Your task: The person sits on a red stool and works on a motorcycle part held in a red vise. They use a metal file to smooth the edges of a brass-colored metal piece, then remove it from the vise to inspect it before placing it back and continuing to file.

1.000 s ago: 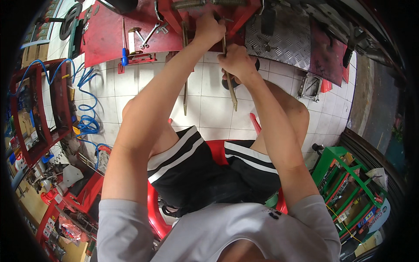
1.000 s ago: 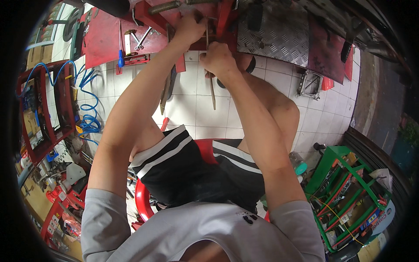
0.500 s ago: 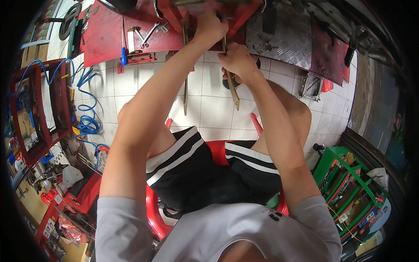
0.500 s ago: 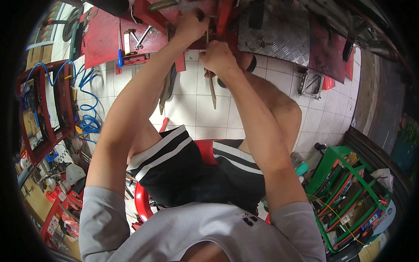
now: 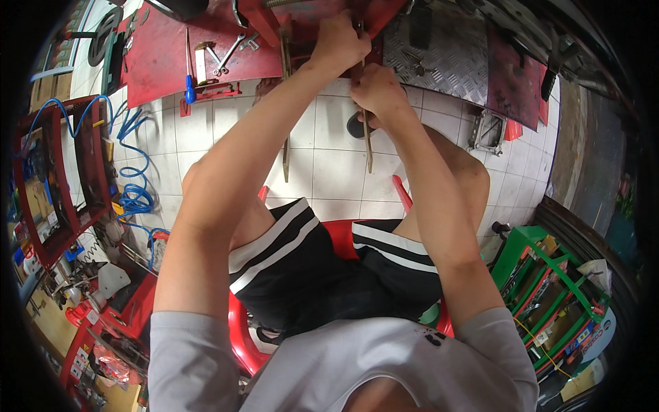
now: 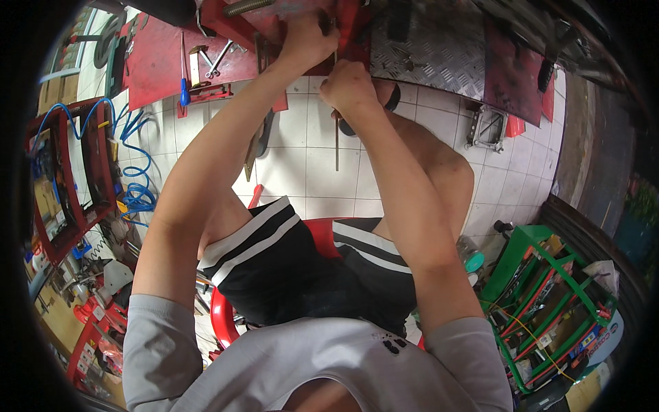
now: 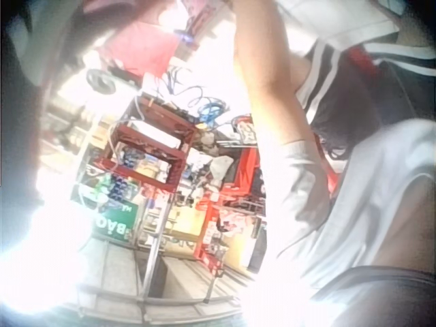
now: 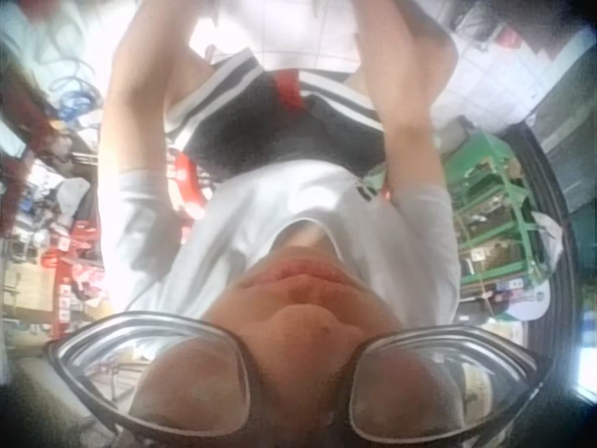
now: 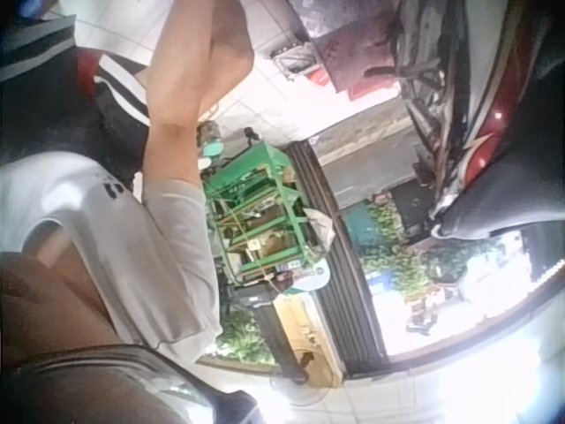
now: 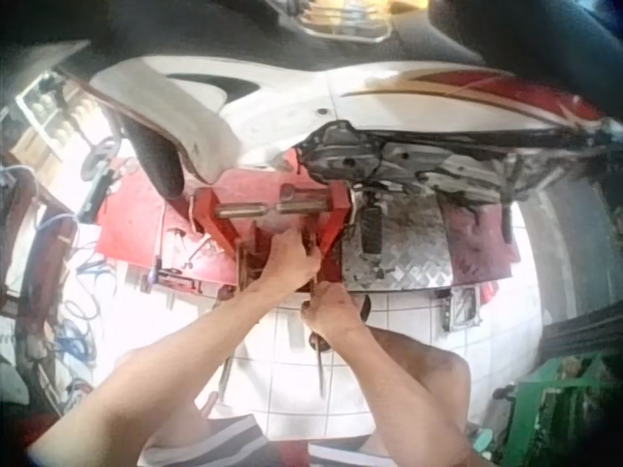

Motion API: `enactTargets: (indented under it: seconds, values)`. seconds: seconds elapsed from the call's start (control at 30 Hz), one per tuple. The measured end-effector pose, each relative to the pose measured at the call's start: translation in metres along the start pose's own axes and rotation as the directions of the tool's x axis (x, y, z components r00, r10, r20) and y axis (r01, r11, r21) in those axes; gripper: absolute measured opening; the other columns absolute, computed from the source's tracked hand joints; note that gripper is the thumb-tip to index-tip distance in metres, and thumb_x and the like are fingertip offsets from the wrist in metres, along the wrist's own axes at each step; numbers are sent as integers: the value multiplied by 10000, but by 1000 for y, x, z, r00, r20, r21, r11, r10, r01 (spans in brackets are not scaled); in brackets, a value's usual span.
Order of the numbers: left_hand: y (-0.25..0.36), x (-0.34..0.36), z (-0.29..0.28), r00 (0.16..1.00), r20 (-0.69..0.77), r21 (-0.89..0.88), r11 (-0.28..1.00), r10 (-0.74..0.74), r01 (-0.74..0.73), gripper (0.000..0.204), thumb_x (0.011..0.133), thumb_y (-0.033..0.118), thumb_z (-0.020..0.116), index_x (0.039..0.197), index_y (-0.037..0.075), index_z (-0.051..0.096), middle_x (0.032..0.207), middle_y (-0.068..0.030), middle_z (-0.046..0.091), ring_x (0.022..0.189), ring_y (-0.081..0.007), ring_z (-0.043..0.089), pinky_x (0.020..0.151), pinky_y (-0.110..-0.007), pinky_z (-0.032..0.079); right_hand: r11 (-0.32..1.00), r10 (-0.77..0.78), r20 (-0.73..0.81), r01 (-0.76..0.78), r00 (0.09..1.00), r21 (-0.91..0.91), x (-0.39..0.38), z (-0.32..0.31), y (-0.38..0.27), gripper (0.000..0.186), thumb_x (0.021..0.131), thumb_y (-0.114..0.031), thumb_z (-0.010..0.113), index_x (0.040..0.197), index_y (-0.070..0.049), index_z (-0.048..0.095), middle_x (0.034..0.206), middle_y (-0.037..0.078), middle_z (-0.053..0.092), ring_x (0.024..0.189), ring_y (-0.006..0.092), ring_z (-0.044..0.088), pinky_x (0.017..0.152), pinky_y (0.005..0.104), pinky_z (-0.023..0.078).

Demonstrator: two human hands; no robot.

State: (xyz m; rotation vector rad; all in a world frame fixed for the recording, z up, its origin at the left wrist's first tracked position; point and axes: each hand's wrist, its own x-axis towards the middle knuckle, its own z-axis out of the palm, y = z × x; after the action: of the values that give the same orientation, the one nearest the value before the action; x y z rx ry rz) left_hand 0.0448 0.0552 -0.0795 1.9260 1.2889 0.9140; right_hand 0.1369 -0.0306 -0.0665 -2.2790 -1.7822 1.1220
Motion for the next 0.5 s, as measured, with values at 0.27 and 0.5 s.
enactTargets:
  seconds: [0.27, 0.5]
  values:
    - [9, 1, -7, 989, 138, 100, 994, -54, 41, 346, 703, 180, 684, 957, -48, 630, 823, -226, 672, 799, -363, 678, 735, -426, 545, 973, 110, 100, -127, 989, 193, -10, -7, -12, 277, 799, -76, 548, 1015, 88, 599, 934, 286, 666, 911, 381, 679, 818, 396, 564]
    - [16, 22, -9, 969, 245, 327, 943, -15, -68, 559, 767, 549, 675, 744, -9, 656, 654, -178, 646, 682, -344, 670, 648, -421, 526, 960, 71, -162, -23, 984, 279, 8, 38, 8, 462, 772, -163, 622, 1101, 115, 458, 975, 360, 613, 992, 465, 617, 885, 450, 520]
